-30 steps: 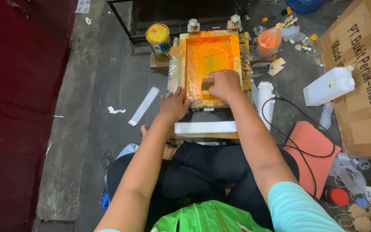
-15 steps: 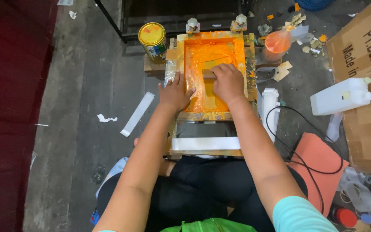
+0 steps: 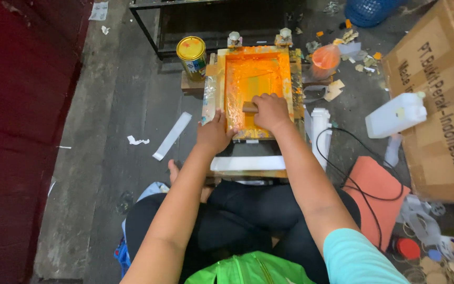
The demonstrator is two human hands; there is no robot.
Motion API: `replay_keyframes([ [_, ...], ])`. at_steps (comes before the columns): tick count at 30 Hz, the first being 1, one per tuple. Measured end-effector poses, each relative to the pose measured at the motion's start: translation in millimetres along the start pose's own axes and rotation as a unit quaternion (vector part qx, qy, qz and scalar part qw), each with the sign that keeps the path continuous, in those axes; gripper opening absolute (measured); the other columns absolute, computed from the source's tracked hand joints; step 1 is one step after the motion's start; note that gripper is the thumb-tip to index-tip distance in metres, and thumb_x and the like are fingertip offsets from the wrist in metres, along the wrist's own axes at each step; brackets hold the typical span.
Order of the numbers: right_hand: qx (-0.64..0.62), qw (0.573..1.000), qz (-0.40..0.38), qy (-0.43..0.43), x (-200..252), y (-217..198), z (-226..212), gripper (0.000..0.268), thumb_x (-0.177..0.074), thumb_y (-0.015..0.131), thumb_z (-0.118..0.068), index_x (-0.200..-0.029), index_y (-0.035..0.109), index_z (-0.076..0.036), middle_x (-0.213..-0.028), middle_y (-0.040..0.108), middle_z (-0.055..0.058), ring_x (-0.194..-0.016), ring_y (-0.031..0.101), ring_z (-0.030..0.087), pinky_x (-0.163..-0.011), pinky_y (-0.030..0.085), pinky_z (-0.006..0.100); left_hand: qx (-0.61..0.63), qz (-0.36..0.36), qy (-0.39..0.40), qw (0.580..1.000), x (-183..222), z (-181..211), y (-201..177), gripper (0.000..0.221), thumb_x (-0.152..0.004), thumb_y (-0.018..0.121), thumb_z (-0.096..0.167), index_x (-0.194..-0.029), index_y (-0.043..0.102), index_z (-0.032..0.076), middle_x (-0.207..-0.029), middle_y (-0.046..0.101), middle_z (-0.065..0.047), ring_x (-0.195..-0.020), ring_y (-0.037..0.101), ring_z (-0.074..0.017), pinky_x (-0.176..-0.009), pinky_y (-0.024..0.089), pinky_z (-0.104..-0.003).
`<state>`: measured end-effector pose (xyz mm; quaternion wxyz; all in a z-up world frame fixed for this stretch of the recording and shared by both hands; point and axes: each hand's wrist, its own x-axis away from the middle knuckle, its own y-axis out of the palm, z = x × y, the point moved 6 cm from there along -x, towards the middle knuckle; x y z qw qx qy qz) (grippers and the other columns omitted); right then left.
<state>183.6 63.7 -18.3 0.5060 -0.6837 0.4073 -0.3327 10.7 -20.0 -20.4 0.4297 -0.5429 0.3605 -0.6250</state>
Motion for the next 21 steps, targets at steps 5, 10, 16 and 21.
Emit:
replay_keyframes([
  [5, -0.049, 0.998, -0.045, 0.01, 28.4, -16.7, -20.9, 0.045, -0.076, 0.059, -0.009, -0.119, 0.073, -0.012, -0.088, 0.065, 0.008, -0.086, 0.061, 0.03, -0.08, 0.05, 0.047, 0.02, -0.011, -0.001, 1.0, 40.2, 4.6, 12.6, 0.078, -0.103, 0.036, 0.059, -0.163, 0.025, 0.011, -0.171, 0.02, -0.006, -0.139, 0.051, -0.0343, -0.12, 0.023, -0.065],
  [10, -0.105, 0.994, -0.037, 0.018, 40.8, -30.9, -25.7, 0.018, -0.067, 0.06, -0.007, -0.08, 0.073, -0.012, -0.058, 0.051, 0.0, -0.058, 0.051, 0.024, -0.067, 0.047, 0.041, 0.031, -0.019, -0.008, 0.999, 52.1, 4.6, 13.1, 0.077, -0.103, 0.033, 0.059, -0.163, 0.025, 0.011, -0.171, 0.019, -0.004, -0.139, 0.051, -0.0359, -0.12, 0.02, -0.067],
  [16, -0.099, 0.995, 0.011, 0.001, 31.1, -42.4, -20.3, 0.016, -0.069, 0.055, -0.004, -0.058, 0.053, -0.015, -0.049, 0.038, -0.005, -0.048, 0.043, 0.02, -0.065, 0.046, 0.036, 0.007, -0.023, -0.017, 1.0, 52.5, 9.1, 3.1, 0.076, -0.104, 0.032, 0.062, -0.163, 0.028, 0.014, -0.171, 0.022, -0.005, -0.15, 0.037, -0.0316, -0.121, 0.017, -0.064],
  [21, -0.049, 0.996, 0.075, -0.006, 8.6, -27.4, -2.4, 0.005, -0.075, 0.059, -0.012, -0.075, 0.063, -0.015, -0.073, 0.057, 0.005, -0.081, 0.063, 0.033, -0.071, 0.053, 0.048, 0.031, -0.027, -0.005, 0.999, 41.3, 10.1, -6.9, 0.076, -0.105, 0.032, 0.058, -0.163, 0.024, 0.011, -0.172, 0.017, -0.006, -0.154, 0.028, -0.032, -0.122, 0.016, -0.064],
])
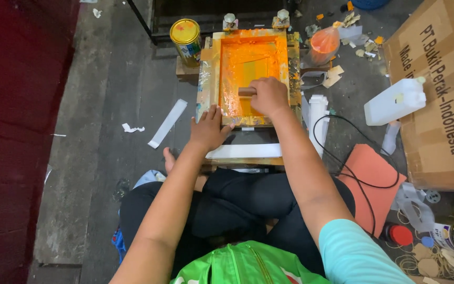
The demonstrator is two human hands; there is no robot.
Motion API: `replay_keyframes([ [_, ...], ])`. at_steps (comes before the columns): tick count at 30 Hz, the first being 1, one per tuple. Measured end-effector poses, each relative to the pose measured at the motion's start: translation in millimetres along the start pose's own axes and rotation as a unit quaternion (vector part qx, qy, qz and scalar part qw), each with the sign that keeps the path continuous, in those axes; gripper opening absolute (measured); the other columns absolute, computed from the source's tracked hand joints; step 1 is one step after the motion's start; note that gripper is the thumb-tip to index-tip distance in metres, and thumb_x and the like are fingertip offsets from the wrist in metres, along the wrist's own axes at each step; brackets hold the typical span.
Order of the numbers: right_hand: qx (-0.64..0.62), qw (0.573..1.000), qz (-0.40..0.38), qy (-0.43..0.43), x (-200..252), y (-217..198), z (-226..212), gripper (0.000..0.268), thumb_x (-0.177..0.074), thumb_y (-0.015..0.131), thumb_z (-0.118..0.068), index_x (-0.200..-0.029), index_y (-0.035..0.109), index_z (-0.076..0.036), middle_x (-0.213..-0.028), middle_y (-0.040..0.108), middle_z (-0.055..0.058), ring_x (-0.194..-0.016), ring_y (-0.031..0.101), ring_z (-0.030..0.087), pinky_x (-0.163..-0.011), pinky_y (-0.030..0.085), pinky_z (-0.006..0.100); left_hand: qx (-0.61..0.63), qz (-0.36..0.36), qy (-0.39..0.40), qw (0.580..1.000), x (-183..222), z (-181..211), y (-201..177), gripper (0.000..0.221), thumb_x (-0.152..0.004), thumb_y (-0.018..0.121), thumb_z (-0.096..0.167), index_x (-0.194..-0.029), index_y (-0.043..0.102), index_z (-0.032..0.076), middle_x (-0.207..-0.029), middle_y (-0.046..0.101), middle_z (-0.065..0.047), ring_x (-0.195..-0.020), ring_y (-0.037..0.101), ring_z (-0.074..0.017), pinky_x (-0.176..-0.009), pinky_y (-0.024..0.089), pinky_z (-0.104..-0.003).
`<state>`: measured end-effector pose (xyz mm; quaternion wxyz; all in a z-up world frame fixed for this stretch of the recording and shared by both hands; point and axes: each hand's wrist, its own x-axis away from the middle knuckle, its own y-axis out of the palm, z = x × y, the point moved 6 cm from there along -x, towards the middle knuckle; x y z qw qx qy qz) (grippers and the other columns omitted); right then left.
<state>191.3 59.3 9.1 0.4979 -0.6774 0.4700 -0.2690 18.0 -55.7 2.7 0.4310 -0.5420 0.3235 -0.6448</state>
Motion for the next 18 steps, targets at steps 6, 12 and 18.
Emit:
replay_keyframes([
  [6, -0.008, 0.995, 0.102, -0.018, -14.9, -0.8, 6.1, 0.027, -0.076, 0.064, -0.003, -0.099, 0.075, -0.013, -0.092, 0.064, 0.005, -0.1, 0.06, 0.031, -0.082, 0.054, 0.046, 0.03, 0.006, 0.019, 0.999, -35.2, -9.2, -12.9, 0.078, -0.104, 0.032, 0.062, -0.163, 0.025, 0.012, -0.171, 0.019, -0.006, -0.152, 0.03, -0.0362, -0.12, 0.02, -0.067],
  [12, 0.006, 0.981, 0.191, -0.043, -26.5, 1.6, 18.0, 0.037, -0.074, 0.064, -0.003, -0.109, 0.076, -0.012, -0.103, 0.066, 0.005, -0.109, 0.059, 0.029, -0.087, 0.054, 0.046, 0.069, 0.039, 0.033, 0.996, -68.6, -18.0, -22.7, 0.074, -0.102, 0.042, 0.059, -0.16, 0.036, 0.012, -0.168, 0.028, -0.005, -0.147, 0.04, -0.0355, -0.117, 0.024, -0.068],
  [18, 0.024, 0.988, 0.143, -0.044, -25.1, 12.0, 18.3, 0.036, -0.079, 0.063, -0.003, -0.111, 0.077, -0.01, -0.106, 0.065, 0.006, -0.113, 0.057, 0.028, -0.093, 0.05, 0.045, 0.091, 0.065, 0.034, 0.993, -63.7, -10.0, -30.6, 0.074, -0.101, 0.049, 0.056, -0.158, 0.038, 0.01, -0.167, 0.029, -0.007, -0.144, 0.043, -0.0383, -0.119, 0.023, -0.068],
])
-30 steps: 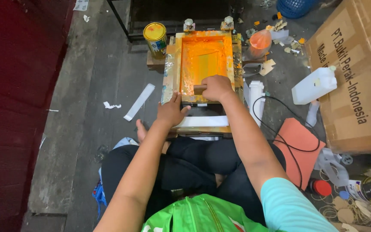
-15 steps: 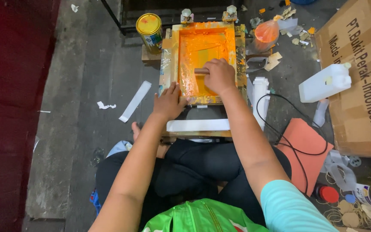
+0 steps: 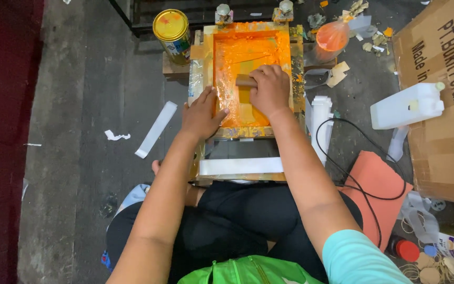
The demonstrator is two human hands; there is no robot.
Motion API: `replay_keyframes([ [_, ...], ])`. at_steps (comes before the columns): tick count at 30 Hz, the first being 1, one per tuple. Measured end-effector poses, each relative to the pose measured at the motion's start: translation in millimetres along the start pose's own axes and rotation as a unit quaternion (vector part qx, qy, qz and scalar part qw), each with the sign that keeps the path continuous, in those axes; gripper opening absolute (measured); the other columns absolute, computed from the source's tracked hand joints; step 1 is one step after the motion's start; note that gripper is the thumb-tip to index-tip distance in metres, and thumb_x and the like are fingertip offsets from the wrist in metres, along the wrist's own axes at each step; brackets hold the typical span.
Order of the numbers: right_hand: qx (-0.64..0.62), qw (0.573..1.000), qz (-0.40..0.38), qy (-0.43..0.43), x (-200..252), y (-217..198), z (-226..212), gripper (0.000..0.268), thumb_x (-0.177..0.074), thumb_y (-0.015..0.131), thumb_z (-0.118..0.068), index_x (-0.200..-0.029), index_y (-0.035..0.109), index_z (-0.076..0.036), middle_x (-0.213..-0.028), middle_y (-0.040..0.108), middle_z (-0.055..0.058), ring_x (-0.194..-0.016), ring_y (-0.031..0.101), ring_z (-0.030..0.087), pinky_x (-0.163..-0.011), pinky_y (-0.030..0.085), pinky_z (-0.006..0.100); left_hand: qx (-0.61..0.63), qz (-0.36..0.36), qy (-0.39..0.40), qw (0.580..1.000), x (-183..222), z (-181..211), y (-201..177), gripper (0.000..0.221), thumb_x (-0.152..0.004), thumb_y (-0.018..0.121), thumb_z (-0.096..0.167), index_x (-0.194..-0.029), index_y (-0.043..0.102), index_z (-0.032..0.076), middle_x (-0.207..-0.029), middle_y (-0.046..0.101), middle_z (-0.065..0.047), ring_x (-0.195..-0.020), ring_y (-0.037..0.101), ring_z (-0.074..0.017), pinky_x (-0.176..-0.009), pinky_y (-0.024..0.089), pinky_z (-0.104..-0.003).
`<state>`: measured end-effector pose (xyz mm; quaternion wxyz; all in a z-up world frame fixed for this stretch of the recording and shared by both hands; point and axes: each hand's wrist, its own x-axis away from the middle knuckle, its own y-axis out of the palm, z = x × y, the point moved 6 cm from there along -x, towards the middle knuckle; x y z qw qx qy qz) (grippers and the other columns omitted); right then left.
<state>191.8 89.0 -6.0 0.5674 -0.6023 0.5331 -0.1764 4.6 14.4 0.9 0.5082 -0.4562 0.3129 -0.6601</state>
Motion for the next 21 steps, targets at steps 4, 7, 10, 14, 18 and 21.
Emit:
replay_keyframes([
  [4, 0.02, 0.999, -0.045, 0.007, -0.6, 22.2, 10.2, 0.041, -0.076, 0.067, -0.009, -0.116, 0.074, -0.013, -0.104, 0.064, 0.006, -0.107, 0.058, 0.029, -0.09, 0.05, 0.047, -0.018, -0.009, -0.001, 1.0, -3.1, -5.2, 12.0, 0.077, -0.101, 0.047, 0.057, -0.162, 0.031, 0.012, -0.17, 0.022, -0.005, -0.148, 0.039, -0.0369, -0.119, 0.022, -0.068],
  [7, 0.029, 0.997, -0.075, 0.021, 1.6, 25.4, 12.2, 0.043, -0.076, 0.066, -0.011, -0.118, 0.072, -0.015, -0.106, 0.064, 0.006, -0.107, 0.058, 0.03, -0.09, 0.049, 0.047, -0.032, -0.007, -0.008, 0.999, -2.0, -3.7, 16.8, 0.079, -0.102, 0.046, 0.057, -0.163, 0.026, 0.012, -0.171, 0.018, -0.005, -0.147, 0.039, -0.0372, -0.12, 0.021, -0.068],
  [10, 0.022, 0.995, -0.092, 0.03, 6.0, 22.9, 10.9, 0.04, -0.075, 0.066, -0.012, -0.115, 0.073, -0.016, -0.1, 0.064, 0.005, -0.103, 0.059, 0.031, -0.085, 0.05, 0.047, -0.061, -0.008, -0.017, 0.998, 1.6, -5.7, 24.7, 0.082, -0.101, 0.041, 0.062, -0.164, 0.024, 0.012, -0.172, 0.018, -0.004, -0.147, 0.041, -0.0347, -0.12, 0.023, -0.067],
  [14, 0.007, 0.991, -0.127, 0.028, 13.1, 9.4, -2.9, 0.033, -0.073, 0.063, -0.01, -0.103, 0.074, -0.015, -0.087, 0.059, 0.003, -0.092, 0.058, 0.028, -0.077, 0.05, 0.043, -0.072, -0.019, -0.017, 0.997, 16.3, -12.0, 39.3, 0.083, -0.101, 0.043, 0.062, -0.165, 0.021, 0.014, -0.172, 0.016, -0.002, -0.147, 0.04, -0.0347, -0.12, 0.022, -0.066],
  [18, -0.013, 0.98, -0.196, 0.027, 23.2, -5.3, -20.1, 0.026, -0.075, 0.061, -0.008, -0.097, 0.075, -0.011, -0.079, 0.057, 0.004, -0.087, 0.057, 0.028, -0.073, 0.049, 0.042, -0.063, -0.031, -0.03, 0.997, 46.5, -5.6, 38.4, 0.081, -0.101, 0.045, 0.061, -0.164, 0.023, 0.015, -0.172, 0.017, -0.002, -0.146, 0.041, -0.0325, -0.119, 0.024, -0.065],
  [21, -0.019, 0.971, -0.237, 0.025, 30.4, -19.6, -33.7, 0.025, -0.079, 0.06, -0.008, -0.099, 0.076, -0.01, -0.077, 0.06, 0.008, -0.083, 0.058, 0.03, -0.072, 0.05, 0.045, -0.067, -0.039, -0.025, 0.997, 61.4, -6.3, 44.1, 0.083, -0.101, 0.043, 0.063, -0.164, 0.024, 0.014, -0.172, 0.016, -0.003, -0.146, 0.041, -0.0348, -0.119, 0.024, -0.066],
])
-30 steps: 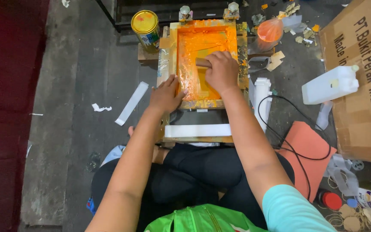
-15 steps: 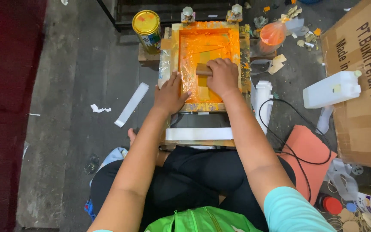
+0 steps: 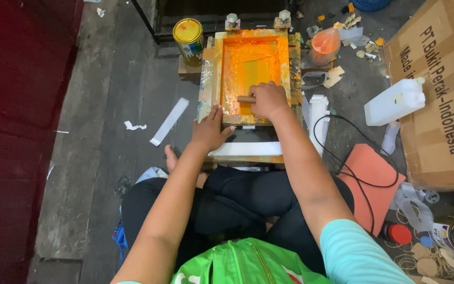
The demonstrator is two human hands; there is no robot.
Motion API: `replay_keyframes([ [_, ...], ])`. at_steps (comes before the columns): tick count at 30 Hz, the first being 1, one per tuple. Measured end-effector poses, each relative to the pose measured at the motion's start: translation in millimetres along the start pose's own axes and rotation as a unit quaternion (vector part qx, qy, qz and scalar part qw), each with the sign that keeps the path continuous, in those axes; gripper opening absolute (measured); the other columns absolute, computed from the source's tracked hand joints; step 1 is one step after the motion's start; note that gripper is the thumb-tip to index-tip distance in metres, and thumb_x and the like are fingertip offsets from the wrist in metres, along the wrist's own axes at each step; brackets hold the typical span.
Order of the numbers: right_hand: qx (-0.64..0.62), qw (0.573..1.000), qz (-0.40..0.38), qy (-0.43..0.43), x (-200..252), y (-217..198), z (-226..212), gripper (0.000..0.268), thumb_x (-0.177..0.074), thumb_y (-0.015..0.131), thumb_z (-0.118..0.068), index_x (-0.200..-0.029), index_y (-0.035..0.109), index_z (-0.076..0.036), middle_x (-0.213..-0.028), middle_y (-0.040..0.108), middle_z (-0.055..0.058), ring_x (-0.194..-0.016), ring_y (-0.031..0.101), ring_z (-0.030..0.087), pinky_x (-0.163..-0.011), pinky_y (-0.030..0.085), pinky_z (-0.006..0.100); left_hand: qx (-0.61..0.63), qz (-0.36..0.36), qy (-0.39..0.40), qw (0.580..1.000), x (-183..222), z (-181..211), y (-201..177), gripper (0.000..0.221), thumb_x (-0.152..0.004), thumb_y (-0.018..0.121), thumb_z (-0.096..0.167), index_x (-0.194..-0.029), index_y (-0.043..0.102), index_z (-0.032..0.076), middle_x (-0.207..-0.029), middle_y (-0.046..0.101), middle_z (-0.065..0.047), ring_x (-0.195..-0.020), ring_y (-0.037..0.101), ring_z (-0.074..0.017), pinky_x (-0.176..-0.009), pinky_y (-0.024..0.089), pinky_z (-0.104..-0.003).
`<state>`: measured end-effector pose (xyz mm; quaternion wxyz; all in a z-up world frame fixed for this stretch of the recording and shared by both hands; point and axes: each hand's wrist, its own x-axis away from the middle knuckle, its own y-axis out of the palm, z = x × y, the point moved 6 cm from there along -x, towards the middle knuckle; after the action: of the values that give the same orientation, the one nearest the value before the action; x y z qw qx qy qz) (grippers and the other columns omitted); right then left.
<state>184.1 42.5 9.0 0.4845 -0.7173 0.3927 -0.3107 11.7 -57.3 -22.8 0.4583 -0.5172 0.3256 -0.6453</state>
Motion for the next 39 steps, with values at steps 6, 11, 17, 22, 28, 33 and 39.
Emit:
replay_keyframes([
  [6, -0.086, 0.993, -0.075, 0.005, 14.7, -28.4, -21.5, 0.019, -0.071, 0.056, -0.004, -0.059, 0.05, -0.018, -0.052, 0.039, -0.003, -0.052, 0.039, 0.018, -0.058, 0.042, 0.035, 0.015, 0.006, -0.009, 1.0, 15.3, 1.5, 2.0, 0.081, -0.101, 0.045, 0.061, -0.165, 0.022, 0.015, -0.172, 0.015, -0.003, -0.149, 0.037, -0.035, -0.121, 0.019, -0.066],
  [11, -0.082, 0.995, -0.046, 0.016, 6.7, -28.8, -13.3, 0.015, -0.077, 0.055, -0.003, -0.065, 0.061, -0.009, -0.059, 0.052, 0.005, -0.064, 0.055, 0.028, -0.071, 0.05, 0.043, 0.028, 0.016, -0.012, 0.999, 8.2, 6.4, -10.4, 0.078, -0.103, 0.042, 0.059, -0.164, 0.024, 0.013, -0.172, 0.018, -0.005, -0.152, 0.032, -0.0343, -0.121, 0.015, -0.066],
  [17, -0.07, 0.997, 0.039, -0.004, -18.9, -30.6, 7.7, 0.016, -0.082, 0.059, -0.004, -0.069, 0.063, -0.013, -0.069, 0.054, 0.004, -0.072, 0.059, 0.029, -0.071, 0.051, 0.043, 0.037, 0.045, -0.007, 0.998, -28.6, 0.2, -21.5, 0.078, -0.104, 0.039, 0.062, -0.163, 0.025, 0.012, -0.171, 0.021, -0.006, -0.151, 0.032, -0.0348, -0.121, 0.017, -0.067],
  [22, -0.033, 0.994, 0.109, -0.009, -38.8, -16.4, 32.8, 0.015, -0.083, 0.059, -0.008, -0.086, 0.071, -0.016, -0.084, 0.061, 0.005, -0.091, 0.063, 0.034, -0.08, 0.054, 0.05, 0.04, 0.073, -0.004, 0.996, -64.0, -2.1, -30.0, 0.078, -0.105, 0.039, 0.062, -0.162, 0.026, 0.01, -0.169, 0.023, -0.009, -0.15, 0.034, -0.0374, -0.119, 0.017, -0.07],
  [28, 0.0, 0.992, 0.129, -0.01, -49.4, -6.0, 38.0, 0.029, -0.085, 0.063, -0.008, -0.109, 0.076, -0.016, -0.099, 0.068, 0.005, -0.103, 0.063, 0.033, -0.087, 0.054, 0.05, 0.042, 0.106, 0.01, 0.993, -87.8, -1.9, -39.6, 0.077, -0.104, 0.041, 0.062, -0.16, 0.032, 0.009, -0.167, 0.029, -0.011, -0.147, 0.039, -0.0388, -0.117, 0.021, -0.071],
  [33, 0.006, 0.997, 0.076, 0.0, -48.9, -0.8, 34.7, 0.039, -0.081, 0.062, -0.008, -0.117, 0.075, -0.014, -0.103, 0.069, 0.009, -0.105, 0.063, 0.035, -0.086, 0.054, 0.048, 0.033, 0.104, 0.004, 0.994, -89.0, -3.6, -33.7, 0.076, -0.105, 0.043, 0.059, -0.162, 0.028, 0.011, -0.169, 0.024, -0.009, -0.147, 0.04, -0.0383, -0.118, 0.022, -0.07],
  [39, 0.03, 0.998, 0.05, -0.002, -40.4, 0.6, 25.0, 0.044, -0.078, 0.061, -0.007, -0.121, 0.073, -0.012, -0.104, 0.066, 0.01, -0.106, 0.062, 0.036, -0.088, 0.053, 0.049, 0.013, 0.087, 0.003, 0.996, -75.5, -7.5, -26.3, 0.078, -0.103, 0.043, 0.061, -0.162, 0.028, 0.012, -0.169, 0.024, -0.008, -0.145, 0.042, -0.0378, -0.119, 0.023, -0.068],
])
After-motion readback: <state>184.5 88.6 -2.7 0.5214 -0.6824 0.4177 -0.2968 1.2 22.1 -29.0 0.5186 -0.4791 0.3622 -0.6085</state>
